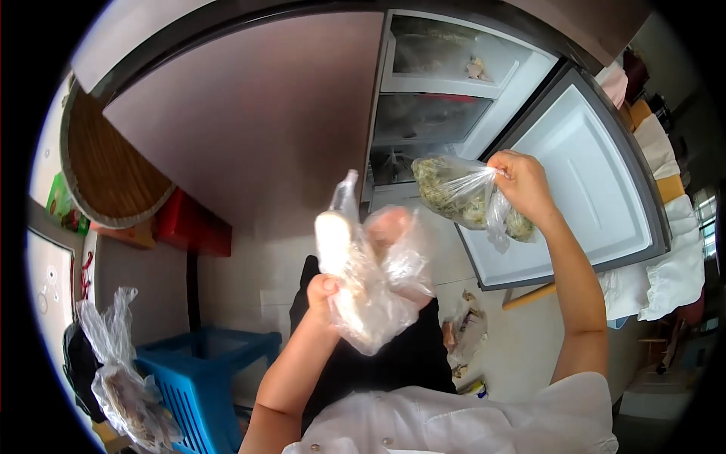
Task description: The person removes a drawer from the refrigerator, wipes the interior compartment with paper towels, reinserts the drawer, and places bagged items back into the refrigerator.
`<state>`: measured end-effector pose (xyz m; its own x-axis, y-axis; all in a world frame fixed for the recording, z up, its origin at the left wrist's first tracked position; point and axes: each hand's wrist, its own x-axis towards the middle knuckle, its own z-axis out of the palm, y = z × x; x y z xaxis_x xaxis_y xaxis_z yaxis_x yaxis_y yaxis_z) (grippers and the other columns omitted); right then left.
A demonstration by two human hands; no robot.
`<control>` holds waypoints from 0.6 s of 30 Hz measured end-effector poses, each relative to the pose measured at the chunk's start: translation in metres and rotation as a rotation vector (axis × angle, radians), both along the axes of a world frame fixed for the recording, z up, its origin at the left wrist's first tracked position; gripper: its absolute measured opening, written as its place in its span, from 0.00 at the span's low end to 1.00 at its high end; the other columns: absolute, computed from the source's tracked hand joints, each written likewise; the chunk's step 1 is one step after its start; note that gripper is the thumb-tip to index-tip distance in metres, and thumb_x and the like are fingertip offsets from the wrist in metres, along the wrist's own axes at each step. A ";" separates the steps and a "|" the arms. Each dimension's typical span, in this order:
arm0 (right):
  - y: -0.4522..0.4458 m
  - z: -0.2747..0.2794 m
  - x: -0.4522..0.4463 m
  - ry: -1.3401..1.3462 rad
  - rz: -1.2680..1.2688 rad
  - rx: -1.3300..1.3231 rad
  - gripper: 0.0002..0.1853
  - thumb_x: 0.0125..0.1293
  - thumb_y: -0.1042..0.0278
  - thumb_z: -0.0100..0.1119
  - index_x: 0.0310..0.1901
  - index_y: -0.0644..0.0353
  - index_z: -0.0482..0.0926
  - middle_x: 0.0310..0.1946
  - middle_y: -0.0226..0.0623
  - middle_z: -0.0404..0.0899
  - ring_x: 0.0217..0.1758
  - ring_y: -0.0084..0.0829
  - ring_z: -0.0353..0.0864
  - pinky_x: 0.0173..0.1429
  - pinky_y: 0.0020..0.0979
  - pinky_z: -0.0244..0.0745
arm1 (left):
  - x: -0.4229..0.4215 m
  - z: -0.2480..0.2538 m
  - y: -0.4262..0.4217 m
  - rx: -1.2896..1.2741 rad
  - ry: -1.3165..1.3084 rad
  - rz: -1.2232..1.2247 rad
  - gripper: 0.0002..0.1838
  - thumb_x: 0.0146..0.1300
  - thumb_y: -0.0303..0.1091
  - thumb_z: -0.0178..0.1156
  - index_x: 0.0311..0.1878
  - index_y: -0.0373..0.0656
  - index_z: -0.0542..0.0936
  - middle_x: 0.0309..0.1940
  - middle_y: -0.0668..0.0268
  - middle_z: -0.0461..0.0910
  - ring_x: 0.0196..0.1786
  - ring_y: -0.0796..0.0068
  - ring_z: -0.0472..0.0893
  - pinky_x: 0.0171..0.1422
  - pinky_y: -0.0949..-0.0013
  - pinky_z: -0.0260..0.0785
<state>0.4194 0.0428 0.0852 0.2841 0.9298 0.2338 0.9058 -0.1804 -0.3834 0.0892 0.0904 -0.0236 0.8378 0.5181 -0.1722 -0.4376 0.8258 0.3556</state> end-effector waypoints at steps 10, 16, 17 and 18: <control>0.075 -0.072 0.071 -0.096 0.011 0.049 0.06 0.54 0.78 0.55 0.34 0.59 0.79 0.31 0.36 0.79 0.32 0.42 0.79 0.39 0.38 0.73 | 0.150 -0.049 0.028 -0.262 -0.465 -0.596 0.36 0.45 0.37 0.65 0.60 0.33 0.70 0.47 0.54 0.80 0.46 0.61 0.82 0.55 0.60 0.75; 0.120 -0.135 0.080 -0.407 0.133 0.186 0.07 0.51 0.74 0.60 0.33 0.52 0.81 0.27 0.30 0.75 0.23 0.40 0.73 0.31 0.36 0.67 | 0.155 -0.053 0.031 -0.305 -0.290 -0.667 0.42 0.39 0.36 0.68 0.62 0.34 0.68 0.50 0.52 0.77 0.48 0.58 0.81 0.54 0.59 0.75; 0.123 -0.143 0.080 -0.423 0.132 0.193 0.07 0.51 0.74 0.61 0.34 0.52 0.81 0.27 0.31 0.75 0.23 0.41 0.72 0.31 0.36 0.67 | 0.156 -0.052 0.033 -0.298 -0.296 -0.678 0.42 0.39 0.37 0.69 0.62 0.34 0.68 0.51 0.52 0.77 0.49 0.59 0.80 0.55 0.59 0.75; 0.128 -0.150 0.082 -0.442 0.129 0.202 0.08 0.51 0.73 0.61 0.35 0.53 0.81 0.28 0.31 0.75 0.23 0.41 0.72 0.31 0.36 0.67 | 0.158 -0.052 0.034 -0.287 -0.302 -0.684 0.42 0.39 0.37 0.69 0.62 0.34 0.68 0.51 0.52 0.77 0.49 0.59 0.80 0.55 0.60 0.75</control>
